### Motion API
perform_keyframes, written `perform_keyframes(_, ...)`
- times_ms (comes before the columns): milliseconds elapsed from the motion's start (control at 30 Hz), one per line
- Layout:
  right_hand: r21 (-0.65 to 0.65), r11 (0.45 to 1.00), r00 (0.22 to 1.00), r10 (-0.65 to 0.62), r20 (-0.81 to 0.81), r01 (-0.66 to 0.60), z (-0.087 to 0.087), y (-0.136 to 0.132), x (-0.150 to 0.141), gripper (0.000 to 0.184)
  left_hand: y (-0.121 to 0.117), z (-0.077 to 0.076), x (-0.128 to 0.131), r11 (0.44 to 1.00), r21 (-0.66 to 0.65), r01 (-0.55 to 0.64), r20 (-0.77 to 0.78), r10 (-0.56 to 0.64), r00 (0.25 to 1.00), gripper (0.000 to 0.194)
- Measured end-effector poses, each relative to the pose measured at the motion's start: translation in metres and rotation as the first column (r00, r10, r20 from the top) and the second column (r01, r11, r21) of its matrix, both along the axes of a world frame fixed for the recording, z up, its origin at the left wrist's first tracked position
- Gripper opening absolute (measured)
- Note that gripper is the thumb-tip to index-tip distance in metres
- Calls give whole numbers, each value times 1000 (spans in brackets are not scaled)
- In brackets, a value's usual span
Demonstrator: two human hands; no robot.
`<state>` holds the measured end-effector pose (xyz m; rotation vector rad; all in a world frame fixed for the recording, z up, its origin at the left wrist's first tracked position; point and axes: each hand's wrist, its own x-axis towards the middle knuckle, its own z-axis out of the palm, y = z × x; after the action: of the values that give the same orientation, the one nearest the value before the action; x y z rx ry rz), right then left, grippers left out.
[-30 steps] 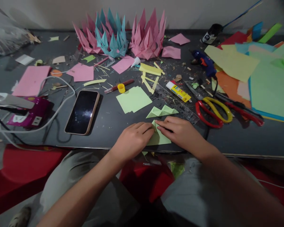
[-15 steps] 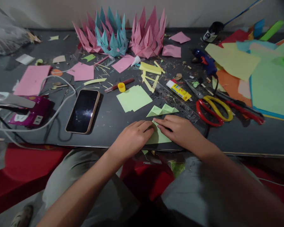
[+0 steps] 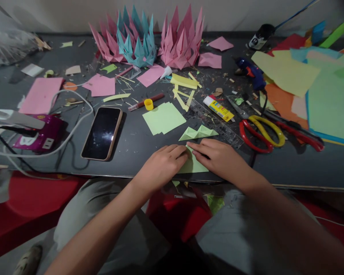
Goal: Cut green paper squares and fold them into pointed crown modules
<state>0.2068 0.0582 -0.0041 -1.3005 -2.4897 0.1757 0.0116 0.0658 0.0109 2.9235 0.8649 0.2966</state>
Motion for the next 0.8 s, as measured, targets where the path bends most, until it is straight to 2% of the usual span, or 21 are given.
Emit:
perform_keyframes(233, 47, 999, 998, -11, 61, 9, 0, -3, -2, 32, 1, 1, 0, 1000, -12, 17, -14, -17, 1000, 23)
perform_keyframes(333, 26, 998, 996, -59, 61, 57, 2, -4, -5, 32, 3, 1, -3, 999, 30, 23, 13, -23, 1000, 20)
perform_keyframes(467, -18, 995, 994, -94, 48, 95, 3, -4, -8, 31, 0, 0, -6, 997, 70, -32, 74, 26, 997, 19)
perform_keyframes(667, -62, 992, 994, -105, 18, 105, 3, -2, -8, 32, -5, 8, -15, 998, -12, -61, 110, 62, 992, 21)
perform_keyframes(800, -114, 993, 999, -46, -24, 43, 1, -2, -1, 33, 0, 9, -14, 997, -47, -56, 127, 62, 990, 22)
